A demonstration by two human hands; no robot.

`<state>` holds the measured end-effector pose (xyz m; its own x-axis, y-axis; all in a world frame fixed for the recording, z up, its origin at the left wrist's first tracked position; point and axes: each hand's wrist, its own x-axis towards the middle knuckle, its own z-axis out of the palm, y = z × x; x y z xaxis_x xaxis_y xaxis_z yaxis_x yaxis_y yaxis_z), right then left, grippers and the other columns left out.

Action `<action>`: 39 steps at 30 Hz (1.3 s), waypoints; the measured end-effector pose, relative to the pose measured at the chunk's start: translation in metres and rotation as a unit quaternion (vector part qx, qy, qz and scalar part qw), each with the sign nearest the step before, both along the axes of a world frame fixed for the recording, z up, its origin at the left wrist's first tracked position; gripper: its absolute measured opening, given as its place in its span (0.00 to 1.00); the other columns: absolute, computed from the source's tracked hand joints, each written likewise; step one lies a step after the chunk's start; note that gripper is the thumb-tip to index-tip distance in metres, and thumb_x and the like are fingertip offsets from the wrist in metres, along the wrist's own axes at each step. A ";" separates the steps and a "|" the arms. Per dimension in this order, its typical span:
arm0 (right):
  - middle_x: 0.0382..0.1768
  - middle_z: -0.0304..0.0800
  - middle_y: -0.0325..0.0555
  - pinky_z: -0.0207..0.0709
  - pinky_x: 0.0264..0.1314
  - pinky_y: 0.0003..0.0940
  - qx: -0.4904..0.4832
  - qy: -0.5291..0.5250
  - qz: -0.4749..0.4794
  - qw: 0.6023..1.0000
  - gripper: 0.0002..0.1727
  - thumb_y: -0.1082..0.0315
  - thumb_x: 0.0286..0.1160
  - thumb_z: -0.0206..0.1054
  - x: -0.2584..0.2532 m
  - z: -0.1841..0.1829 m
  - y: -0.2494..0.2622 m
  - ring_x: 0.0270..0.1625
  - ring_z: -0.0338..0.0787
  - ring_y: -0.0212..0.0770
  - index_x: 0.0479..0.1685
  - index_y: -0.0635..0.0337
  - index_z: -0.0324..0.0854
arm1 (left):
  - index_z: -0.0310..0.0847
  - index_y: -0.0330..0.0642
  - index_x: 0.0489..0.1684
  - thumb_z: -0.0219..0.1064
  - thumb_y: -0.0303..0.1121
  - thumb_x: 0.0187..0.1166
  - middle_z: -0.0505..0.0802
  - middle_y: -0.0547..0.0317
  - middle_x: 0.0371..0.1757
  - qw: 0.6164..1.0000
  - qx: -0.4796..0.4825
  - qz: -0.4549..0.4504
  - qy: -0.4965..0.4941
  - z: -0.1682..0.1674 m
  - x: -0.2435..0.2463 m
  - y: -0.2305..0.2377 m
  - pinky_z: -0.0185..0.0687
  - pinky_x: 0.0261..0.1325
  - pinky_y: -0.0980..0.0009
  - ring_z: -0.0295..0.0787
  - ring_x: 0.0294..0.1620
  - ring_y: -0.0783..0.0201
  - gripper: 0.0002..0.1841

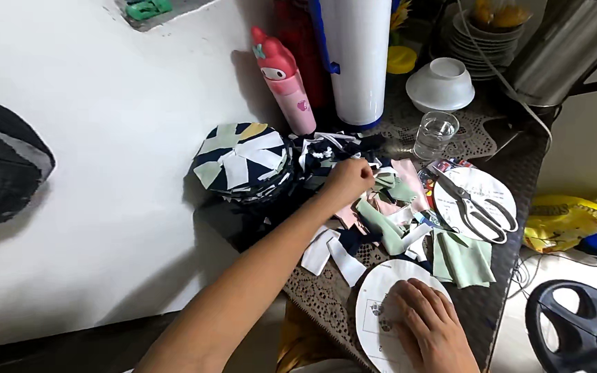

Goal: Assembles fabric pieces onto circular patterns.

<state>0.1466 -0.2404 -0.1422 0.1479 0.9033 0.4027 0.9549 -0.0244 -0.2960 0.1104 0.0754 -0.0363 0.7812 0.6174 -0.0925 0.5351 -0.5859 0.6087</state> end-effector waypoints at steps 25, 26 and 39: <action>0.40 0.92 0.51 0.84 0.47 0.23 0.275 0.244 -0.032 0.929 0.11 0.66 0.76 0.69 -0.005 0.100 0.097 0.44 0.90 0.33 0.41 0.67 0.88 | 0.78 0.42 0.38 0.57 0.23 0.84 0.90 0.63 0.33 0.895 -0.377 0.017 -0.239 0.051 -0.081 -0.072 0.90 0.41 0.73 0.90 0.33 0.72 0.06; 0.40 0.92 0.51 0.84 0.47 0.24 0.256 0.254 -0.032 0.932 0.11 0.66 0.75 0.69 -0.007 0.099 0.096 0.43 0.91 0.33 0.42 0.67 0.88 | 0.78 0.40 0.37 0.60 0.22 0.83 0.90 0.63 0.32 0.901 -0.367 0.023 -0.231 0.045 -0.079 -0.084 0.89 0.41 0.73 0.89 0.32 0.72 0.05; 0.39 0.94 0.42 0.88 0.47 0.21 0.145 0.558 -0.116 0.809 0.09 0.77 0.72 0.69 -0.014 0.048 0.054 0.41 0.93 0.26 0.49 0.69 0.85 | 0.86 0.35 0.41 0.66 0.25 0.81 0.92 0.62 0.37 0.907 -0.355 0.043 -0.222 -0.037 -0.078 -0.143 0.91 0.48 0.75 0.92 0.38 0.72 0.04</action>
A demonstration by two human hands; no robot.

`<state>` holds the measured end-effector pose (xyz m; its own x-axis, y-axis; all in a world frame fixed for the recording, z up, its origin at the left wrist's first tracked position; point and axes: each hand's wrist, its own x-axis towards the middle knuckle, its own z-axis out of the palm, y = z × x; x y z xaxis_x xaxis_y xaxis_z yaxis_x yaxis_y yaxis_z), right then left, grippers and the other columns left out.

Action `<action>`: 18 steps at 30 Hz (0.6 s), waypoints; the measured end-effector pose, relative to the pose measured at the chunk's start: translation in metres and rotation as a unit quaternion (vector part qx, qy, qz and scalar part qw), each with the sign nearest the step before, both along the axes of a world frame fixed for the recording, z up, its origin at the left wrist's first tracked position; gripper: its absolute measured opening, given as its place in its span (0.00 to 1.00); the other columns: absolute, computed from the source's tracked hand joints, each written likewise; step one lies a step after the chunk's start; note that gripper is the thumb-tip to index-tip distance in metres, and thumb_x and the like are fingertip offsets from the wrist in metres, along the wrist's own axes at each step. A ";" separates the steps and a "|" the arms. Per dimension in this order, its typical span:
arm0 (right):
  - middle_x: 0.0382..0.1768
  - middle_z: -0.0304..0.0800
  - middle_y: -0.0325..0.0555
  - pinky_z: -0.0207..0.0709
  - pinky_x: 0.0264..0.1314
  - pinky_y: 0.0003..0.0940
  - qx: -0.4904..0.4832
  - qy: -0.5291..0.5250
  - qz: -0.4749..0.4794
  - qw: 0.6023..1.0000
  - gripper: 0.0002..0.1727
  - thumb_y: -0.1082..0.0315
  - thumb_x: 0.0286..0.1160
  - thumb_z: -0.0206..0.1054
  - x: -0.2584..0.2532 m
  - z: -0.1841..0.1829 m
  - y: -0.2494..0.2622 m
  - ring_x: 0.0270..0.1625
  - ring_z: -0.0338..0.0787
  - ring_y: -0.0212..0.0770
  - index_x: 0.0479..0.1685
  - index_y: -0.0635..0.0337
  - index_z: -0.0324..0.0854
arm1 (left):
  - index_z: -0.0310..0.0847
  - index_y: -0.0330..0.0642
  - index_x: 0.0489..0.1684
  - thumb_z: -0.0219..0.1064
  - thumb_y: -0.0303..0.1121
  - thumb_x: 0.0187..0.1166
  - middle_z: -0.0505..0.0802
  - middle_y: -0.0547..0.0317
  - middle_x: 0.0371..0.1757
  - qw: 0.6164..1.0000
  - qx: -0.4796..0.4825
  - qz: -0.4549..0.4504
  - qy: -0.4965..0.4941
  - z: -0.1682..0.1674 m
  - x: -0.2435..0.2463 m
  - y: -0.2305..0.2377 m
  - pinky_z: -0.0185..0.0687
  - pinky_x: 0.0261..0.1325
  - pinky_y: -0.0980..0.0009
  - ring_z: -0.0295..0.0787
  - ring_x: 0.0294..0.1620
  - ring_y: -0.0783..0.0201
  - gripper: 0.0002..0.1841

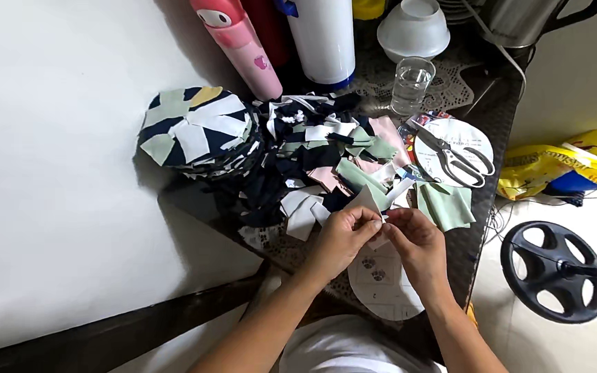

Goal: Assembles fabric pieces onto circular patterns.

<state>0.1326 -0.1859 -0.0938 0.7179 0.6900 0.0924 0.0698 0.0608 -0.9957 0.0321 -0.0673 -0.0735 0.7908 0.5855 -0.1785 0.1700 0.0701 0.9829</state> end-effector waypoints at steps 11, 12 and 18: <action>0.40 0.95 0.43 0.88 0.48 0.20 0.010 -0.090 -0.008 0.996 0.11 0.77 0.75 0.66 -0.004 -0.009 -0.007 0.41 0.93 0.24 0.53 0.72 0.81 | 0.88 0.39 0.39 0.69 0.30 0.80 0.91 0.66 0.34 0.988 0.143 -0.016 0.059 -0.001 0.002 -0.002 0.85 0.43 0.83 0.88 0.34 0.80 0.04; 0.39 0.95 0.43 0.87 0.46 0.20 -0.002 -0.083 -0.007 0.996 0.12 0.75 0.75 0.66 -0.003 -0.009 -0.008 0.40 0.93 0.25 0.54 0.71 0.81 | 0.89 0.40 0.39 0.68 0.30 0.80 0.92 0.66 0.34 0.986 0.152 -0.027 0.066 -0.001 0.001 -0.003 0.85 0.43 0.83 0.88 0.35 0.81 0.05; 0.37 0.94 0.40 0.88 0.42 0.21 -0.034 0.002 0.010 0.999 0.14 0.76 0.73 0.70 0.005 -0.009 -0.014 0.37 0.93 0.27 0.56 0.66 0.80 | 0.89 0.39 0.40 0.66 0.30 0.81 0.93 0.65 0.35 0.983 0.162 -0.052 0.069 -0.010 0.000 -0.010 0.84 0.44 0.85 0.87 0.36 0.83 0.06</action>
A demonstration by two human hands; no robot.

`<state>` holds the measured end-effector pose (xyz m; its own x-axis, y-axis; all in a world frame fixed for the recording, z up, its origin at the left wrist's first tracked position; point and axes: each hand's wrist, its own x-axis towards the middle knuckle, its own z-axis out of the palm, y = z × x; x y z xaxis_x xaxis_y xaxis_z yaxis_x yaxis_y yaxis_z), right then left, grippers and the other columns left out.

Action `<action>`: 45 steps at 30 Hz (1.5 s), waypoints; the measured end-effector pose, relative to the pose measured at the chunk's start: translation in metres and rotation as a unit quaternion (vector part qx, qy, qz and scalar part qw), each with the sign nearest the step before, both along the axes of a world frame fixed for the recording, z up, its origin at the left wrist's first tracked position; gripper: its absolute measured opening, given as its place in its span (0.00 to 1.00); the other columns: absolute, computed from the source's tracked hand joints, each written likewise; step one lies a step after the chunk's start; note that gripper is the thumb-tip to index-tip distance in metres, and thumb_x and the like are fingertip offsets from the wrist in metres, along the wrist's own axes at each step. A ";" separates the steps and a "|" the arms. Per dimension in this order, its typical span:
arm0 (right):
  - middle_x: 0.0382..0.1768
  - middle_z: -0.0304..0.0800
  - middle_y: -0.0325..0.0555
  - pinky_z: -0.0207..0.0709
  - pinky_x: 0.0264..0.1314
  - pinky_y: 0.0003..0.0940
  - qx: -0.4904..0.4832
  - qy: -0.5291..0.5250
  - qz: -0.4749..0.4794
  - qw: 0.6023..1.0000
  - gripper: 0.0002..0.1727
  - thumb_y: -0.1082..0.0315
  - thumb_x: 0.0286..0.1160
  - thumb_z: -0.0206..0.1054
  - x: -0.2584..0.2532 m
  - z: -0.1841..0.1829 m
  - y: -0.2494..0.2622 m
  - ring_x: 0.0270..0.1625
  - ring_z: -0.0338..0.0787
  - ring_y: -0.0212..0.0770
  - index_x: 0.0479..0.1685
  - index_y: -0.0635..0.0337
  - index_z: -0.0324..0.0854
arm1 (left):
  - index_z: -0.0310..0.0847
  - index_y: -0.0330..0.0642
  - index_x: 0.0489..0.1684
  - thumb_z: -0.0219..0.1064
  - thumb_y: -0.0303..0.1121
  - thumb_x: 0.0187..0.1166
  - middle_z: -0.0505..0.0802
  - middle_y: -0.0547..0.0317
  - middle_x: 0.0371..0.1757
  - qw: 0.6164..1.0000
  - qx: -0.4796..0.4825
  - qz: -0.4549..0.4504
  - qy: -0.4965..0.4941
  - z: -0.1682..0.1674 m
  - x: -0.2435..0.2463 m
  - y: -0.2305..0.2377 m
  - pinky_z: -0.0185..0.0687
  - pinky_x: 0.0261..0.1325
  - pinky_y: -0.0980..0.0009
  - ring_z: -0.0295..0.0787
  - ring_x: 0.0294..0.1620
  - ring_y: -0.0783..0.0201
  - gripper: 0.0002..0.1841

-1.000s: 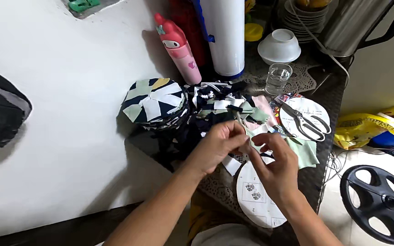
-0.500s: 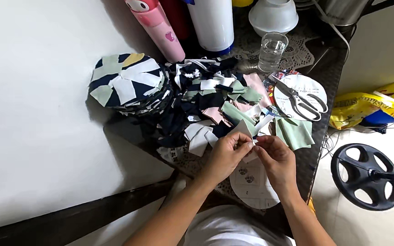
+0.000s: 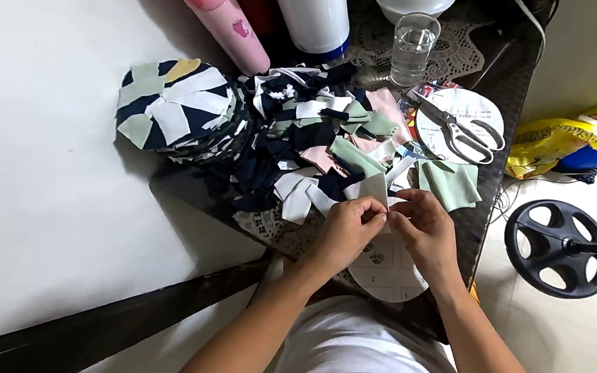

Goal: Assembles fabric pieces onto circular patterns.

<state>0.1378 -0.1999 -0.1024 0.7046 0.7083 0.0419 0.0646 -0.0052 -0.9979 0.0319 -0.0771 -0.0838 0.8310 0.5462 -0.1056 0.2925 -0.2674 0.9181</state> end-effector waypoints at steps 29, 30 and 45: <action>0.41 0.96 0.45 0.89 0.52 0.24 0.037 -0.123 -0.022 0.991 0.18 0.79 0.71 0.70 -0.007 -0.021 -0.003 0.42 0.95 0.27 0.61 0.70 0.83 | 0.89 0.41 0.35 0.68 0.33 0.80 0.91 0.66 0.29 0.995 0.074 0.032 0.051 -0.001 0.002 -0.007 0.83 0.39 0.82 0.87 0.30 0.81 0.07; 0.41 0.96 0.44 0.89 0.51 0.24 0.038 -0.118 -0.025 0.992 0.18 0.79 0.70 0.70 -0.007 -0.022 -0.003 0.41 0.95 0.27 0.61 0.70 0.83 | 0.89 0.42 0.35 0.68 0.33 0.80 0.91 0.66 0.29 0.995 0.081 0.031 0.054 0.000 0.002 -0.007 0.83 0.38 0.82 0.86 0.30 0.81 0.07; 0.33 0.90 0.36 0.85 0.41 0.21 0.059 0.111 -0.028 0.992 0.19 0.81 0.70 0.66 0.009 -0.005 -0.007 0.34 0.89 0.26 0.61 0.62 0.81 | 0.86 0.41 0.35 0.66 0.28 0.78 0.90 0.66 0.29 1.000 -0.014 0.009 -0.005 0.010 0.003 0.005 0.88 0.40 0.75 0.89 0.31 0.75 0.04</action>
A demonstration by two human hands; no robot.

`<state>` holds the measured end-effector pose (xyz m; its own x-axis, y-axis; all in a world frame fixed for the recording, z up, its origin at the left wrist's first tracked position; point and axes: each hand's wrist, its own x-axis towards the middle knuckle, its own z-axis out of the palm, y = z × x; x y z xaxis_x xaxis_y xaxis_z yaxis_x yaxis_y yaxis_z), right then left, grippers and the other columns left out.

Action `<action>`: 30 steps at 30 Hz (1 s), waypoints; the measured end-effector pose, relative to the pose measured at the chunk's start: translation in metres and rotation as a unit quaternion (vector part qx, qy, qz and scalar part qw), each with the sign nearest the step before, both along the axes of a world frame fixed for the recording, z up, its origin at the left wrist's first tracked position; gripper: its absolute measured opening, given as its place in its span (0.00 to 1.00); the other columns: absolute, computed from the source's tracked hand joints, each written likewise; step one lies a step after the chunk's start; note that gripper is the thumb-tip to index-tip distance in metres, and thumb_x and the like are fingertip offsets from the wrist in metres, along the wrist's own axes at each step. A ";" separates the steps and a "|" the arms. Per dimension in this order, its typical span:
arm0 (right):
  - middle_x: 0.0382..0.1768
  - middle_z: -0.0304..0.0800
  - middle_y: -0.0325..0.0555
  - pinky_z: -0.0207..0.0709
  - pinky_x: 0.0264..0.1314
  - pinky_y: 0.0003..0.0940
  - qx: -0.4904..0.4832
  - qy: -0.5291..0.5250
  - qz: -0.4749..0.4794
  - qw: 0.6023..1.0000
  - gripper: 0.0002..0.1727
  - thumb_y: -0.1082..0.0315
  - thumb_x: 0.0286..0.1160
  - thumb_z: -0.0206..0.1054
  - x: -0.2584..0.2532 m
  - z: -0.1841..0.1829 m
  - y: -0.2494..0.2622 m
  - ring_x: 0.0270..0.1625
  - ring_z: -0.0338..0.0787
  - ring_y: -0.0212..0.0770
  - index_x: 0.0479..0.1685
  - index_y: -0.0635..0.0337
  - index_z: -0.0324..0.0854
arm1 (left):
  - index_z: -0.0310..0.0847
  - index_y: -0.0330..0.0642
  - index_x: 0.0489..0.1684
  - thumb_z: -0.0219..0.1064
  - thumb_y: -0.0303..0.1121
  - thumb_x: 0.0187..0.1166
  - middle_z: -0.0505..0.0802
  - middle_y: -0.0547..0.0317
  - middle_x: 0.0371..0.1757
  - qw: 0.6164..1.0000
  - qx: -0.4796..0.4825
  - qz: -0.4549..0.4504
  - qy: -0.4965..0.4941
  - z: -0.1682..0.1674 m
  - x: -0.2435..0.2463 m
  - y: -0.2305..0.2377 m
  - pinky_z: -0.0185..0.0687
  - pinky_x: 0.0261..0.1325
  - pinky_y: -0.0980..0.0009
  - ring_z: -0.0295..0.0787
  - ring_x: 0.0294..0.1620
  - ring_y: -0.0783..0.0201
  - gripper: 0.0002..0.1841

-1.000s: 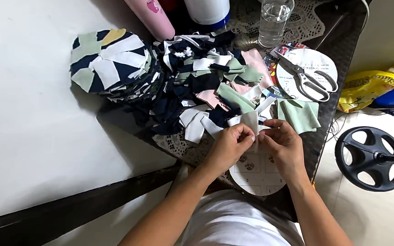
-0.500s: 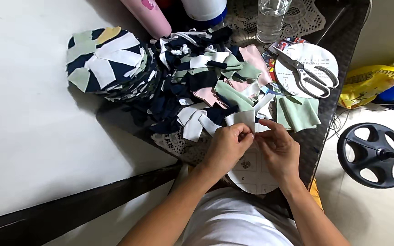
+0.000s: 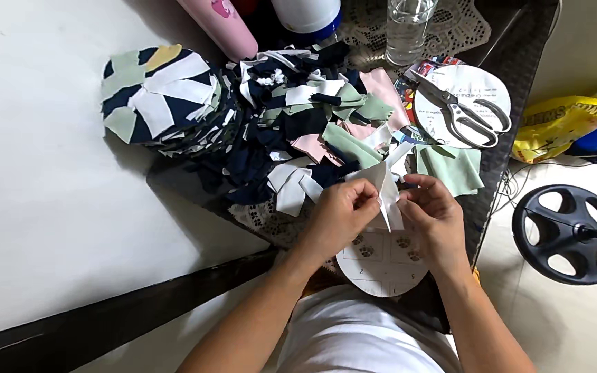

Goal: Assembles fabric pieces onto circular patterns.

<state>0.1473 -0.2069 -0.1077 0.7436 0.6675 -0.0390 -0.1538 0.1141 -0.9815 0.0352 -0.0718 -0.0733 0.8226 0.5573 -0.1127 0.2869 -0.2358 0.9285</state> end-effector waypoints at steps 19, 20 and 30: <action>0.36 0.86 0.27 0.80 0.42 0.15 0.016 -0.121 0.261 0.958 0.21 0.71 0.72 0.62 0.059 0.081 -0.049 0.38 0.84 0.20 0.64 0.45 0.83 | 0.69 0.36 0.80 0.55 0.32 0.81 0.85 0.55 0.71 0.942 -0.177 -0.250 -0.134 0.043 0.026 0.016 0.80 0.71 0.66 0.83 0.69 0.66 0.26; 0.36 0.86 0.28 0.80 0.44 0.16 0.012 -0.130 0.290 0.948 0.20 0.71 0.72 0.61 0.059 0.087 -0.047 0.39 0.85 0.21 0.63 0.45 0.83 | 0.68 0.37 0.81 0.57 0.33 0.79 0.86 0.57 0.69 0.921 -0.235 -0.279 -0.133 0.035 0.025 0.011 0.79 0.72 0.67 0.82 0.69 0.68 0.28; 0.38 0.87 0.41 0.78 0.37 0.26 -0.111 -0.573 0.107 0.805 0.15 0.69 0.82 0.57 0.021 0.101 -0.048 0.37 0.85 0.31 0.60 0.56 0.84 | 0.88 0.35 0.41 0.70 0.22 0.72 0.93 0.60 0.44 0.963 0.095 -0.143 -0.208 0.034 0.003 0.008 0.86 0.59 0.75 0.89 0.51 0.74 0.05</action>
